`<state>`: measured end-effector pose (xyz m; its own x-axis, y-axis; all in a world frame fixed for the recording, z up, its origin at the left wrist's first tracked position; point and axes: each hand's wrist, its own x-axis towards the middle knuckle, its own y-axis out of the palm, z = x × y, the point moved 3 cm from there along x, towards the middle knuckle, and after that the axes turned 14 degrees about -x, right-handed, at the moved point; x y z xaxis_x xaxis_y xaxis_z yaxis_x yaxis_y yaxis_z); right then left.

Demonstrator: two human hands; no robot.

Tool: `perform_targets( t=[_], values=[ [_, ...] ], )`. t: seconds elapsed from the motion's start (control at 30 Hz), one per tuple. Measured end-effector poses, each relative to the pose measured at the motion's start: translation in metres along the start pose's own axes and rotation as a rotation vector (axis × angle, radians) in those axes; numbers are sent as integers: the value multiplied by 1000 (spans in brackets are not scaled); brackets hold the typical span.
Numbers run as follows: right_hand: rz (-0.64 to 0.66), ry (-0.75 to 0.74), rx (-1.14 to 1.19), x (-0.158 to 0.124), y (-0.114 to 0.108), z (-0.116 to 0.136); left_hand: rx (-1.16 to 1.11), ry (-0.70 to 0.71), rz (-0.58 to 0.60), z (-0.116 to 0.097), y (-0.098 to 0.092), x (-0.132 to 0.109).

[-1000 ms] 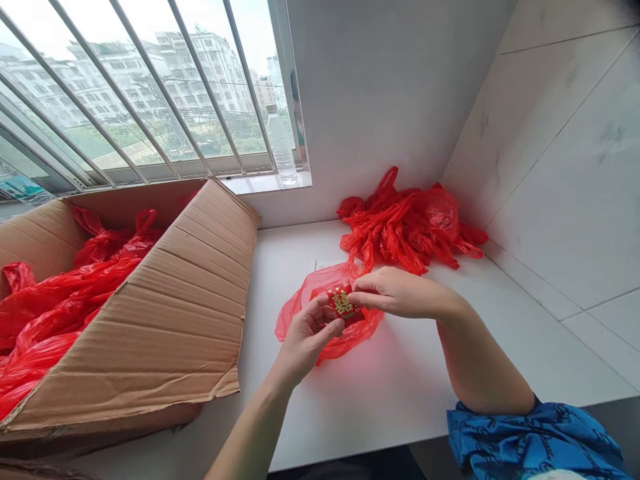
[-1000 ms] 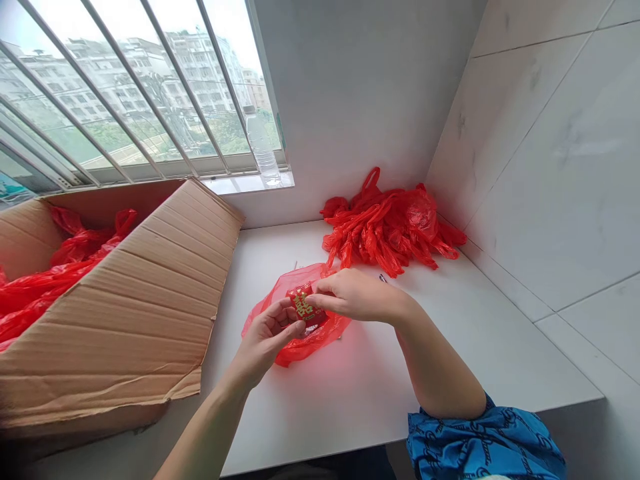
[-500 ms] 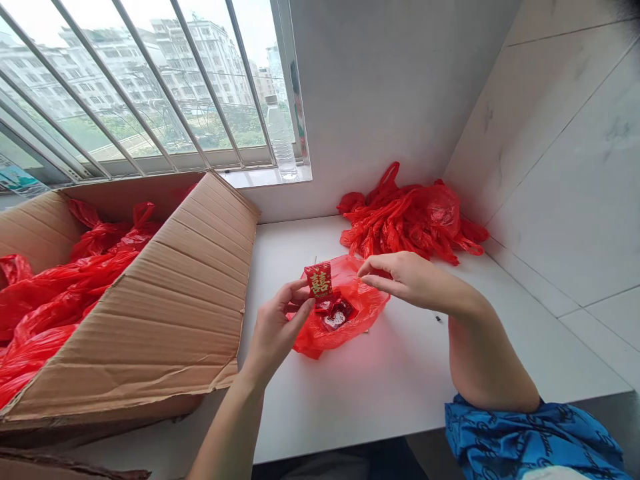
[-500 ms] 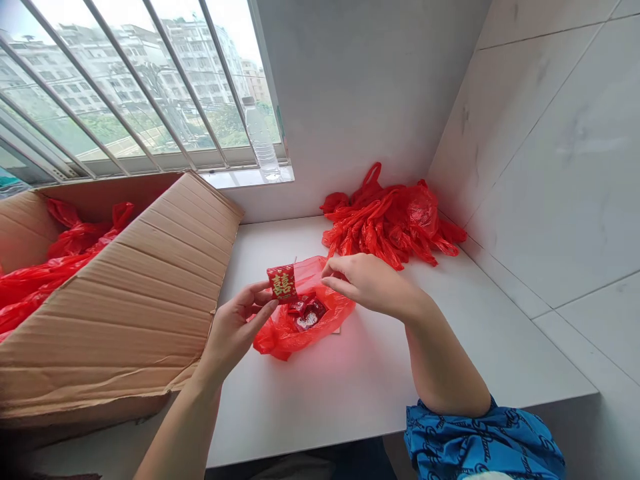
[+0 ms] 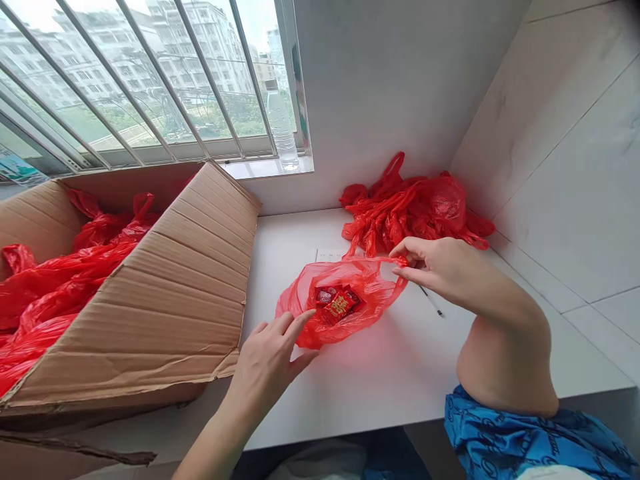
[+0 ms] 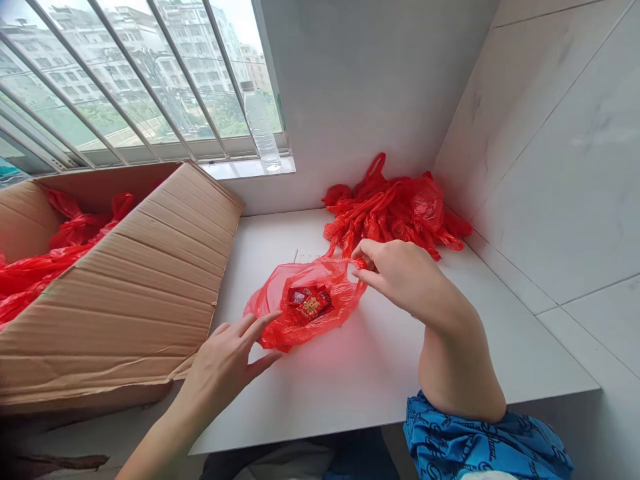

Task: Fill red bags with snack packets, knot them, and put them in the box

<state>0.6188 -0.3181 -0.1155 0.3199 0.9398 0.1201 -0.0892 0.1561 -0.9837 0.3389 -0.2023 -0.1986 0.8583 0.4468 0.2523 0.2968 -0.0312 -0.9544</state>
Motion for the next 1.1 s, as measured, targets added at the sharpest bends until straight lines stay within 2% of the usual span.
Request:
perform_targets(
  t=[0.1,0.17,0.27,0.37,0.43,0.5,0.6,0.67,0.73,0.9,1.0,1.1],
  values=[
    [-8,23,18,0,-2,-1,49,39,-54,8,4,-1],
    [-49,47,59,-1,-4,-3,24,22,-157,14,-4,2],
    [-82,53,134,-3,-8,-10,-147,-57,-372,21,-28,6],
    [-75,47,163,-5,-11,-18,-428,-146,-637,24,-55,14],
    [-127,66,223,-3,-13,-21,-632,-176,-819,24,-71,22],
    [-256,72,412,2,-15,-19,-819,-156,-952,20,-83,34],
    [-445,5,839,19,-12,-11,-993,-76,-1042,10,-93,53],
    [-466,-26,1064,33,-5,-3,-1056,-33,-1057,2,-94,65],
    [-422,-16,1217,45,6,4,-1108,9,-1030,-6,-91,75],
    [-313,-64,1447,54,23,27,-1286,36,-841,-21,-78,89],
    [-225,-175,1407,44,23,46,-1380,39,-730,-32,-75,93],
    [-129,-258,1220,32,21,63,-1411,54,-626,-43,-75,95]
  ],
)
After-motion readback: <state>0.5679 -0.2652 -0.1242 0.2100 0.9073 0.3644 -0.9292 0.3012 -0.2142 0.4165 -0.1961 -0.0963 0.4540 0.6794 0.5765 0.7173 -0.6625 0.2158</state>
